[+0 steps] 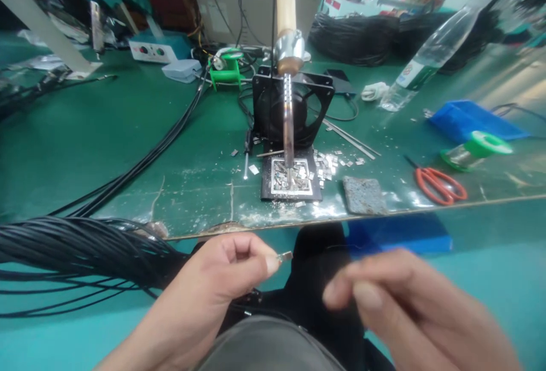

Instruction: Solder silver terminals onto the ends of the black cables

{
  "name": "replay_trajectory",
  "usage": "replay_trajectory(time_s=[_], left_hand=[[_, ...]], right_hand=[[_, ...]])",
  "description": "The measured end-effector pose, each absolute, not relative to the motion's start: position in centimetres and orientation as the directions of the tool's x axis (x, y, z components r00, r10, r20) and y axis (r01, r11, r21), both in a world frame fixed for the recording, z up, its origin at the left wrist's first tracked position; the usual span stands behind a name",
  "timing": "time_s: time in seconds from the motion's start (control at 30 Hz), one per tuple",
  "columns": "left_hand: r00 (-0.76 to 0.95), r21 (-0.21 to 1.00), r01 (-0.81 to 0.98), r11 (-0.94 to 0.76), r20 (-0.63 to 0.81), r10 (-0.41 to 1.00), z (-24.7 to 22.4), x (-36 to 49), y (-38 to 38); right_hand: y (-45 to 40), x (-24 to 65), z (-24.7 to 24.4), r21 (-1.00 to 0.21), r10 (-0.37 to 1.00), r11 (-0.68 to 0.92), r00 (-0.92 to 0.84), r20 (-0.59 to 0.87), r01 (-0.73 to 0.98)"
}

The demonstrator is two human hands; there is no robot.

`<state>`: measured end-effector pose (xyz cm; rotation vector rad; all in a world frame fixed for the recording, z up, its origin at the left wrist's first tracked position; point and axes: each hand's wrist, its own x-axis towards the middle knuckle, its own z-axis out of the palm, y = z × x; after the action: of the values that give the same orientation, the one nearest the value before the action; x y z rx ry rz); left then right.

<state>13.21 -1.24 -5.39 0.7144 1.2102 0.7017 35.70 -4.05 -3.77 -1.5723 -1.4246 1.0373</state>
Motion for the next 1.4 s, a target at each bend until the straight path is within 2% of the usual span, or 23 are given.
replay_trajectory(time_s=[0.03,0.07,0.13,0.2,0.3,0.5,0.7,0.8,0.87,0.93,1.07,1.27,1.4], left_hand=[[0.199,0.803,-0.088,0.589,-0.565,0.801,-5.3,13.1,-1.2],[0.188,0.806,-0.082,0.586,-0.565,0.803,-5.3,13.0,-1.3],[0.160,0.811,-0.074,0.580,-0.565,0.810,-5.3,12.9,-1.4],[0.144,0.822,-0.074,0.565,-0.552,0.821,-5.5,12.8,-1.6],[0.167,0.834,-0.085,0.545,-0.528,0.833,-5.6,12.8,-1.8],[0.216,0.863,-0.064,0.502,-0.479,0.851,-5.4,13.0,-1.5],[0.222,0.875,-0.047,0.481,-0.461,0.859,-5.3,13.0,-1.8],[0.206,0.889,-0.016,0.457,-0.445,0.872,-4.9,12.9,-1.8],[0.199,0.911,0.003,0.413,-0.405,0.892,-4.7,13.0,-1.6],[0.185,0.932,0.004,0.364,-0.358,0.915,-4.5,13.1,-1.3],[0.150,0.954,-0.011,0.299,-0.294,0.944,-4.6,13.1,-0.9],[0.057,0.979,0.004,0.204,-0.204,0.977,-4.5,12.6,-1.8],[0.061,0.987,-0.004,0.160,-0.159,0.985,-4.2,12.6,-2.5]], right_hand=[[-2.8,36.4,-3.9,-0.865,0.993,-0.048,0.114,0.010,0.500],[-1.4,37.4,-4.2,-0.788,0.961,-0.069,0.253,0.113,0.612],[1.5,39.5,-5.0,-0.612,0.868,-0.240,0.449,0.213,0.754],[3.7,41.4,-5.9,-0.452,0.865,-0.309,0.445,0.231,0.837],[5.0,42.7,-6.7,-0.411,0.903,-0.264,0.373,0.212,0.872],[4.6,41.6,-6.8,-0.464,0.924,-0.191,0.319,0.213,0.865],[3.8,41.0,-5.6,-0.518,0.909,-0.213,0.362,0.206,0.829],[2.2,39.8,-4.5,-0.695,0.922,-0.159,0.358,0.150,0.701],[1.3,38.4,-4.0,-0.817,0.965,-0.077,0.250,0.084,0.571],[1.0,36.6,-3.9,-0.870,0.994,-0.056,0.107,-0.003,0.490],[2.0,33.5,-4.3,-0.874,0.998,-0.056,0.034,-0.045,0.483],[2.6,31.7,-4.0,-0.907,0.999,-0.001,0.049,0.022,0.422],[1.7,31.3,-3.7,-0.913,0.998,0.052,0.021,0.066,0.405]])
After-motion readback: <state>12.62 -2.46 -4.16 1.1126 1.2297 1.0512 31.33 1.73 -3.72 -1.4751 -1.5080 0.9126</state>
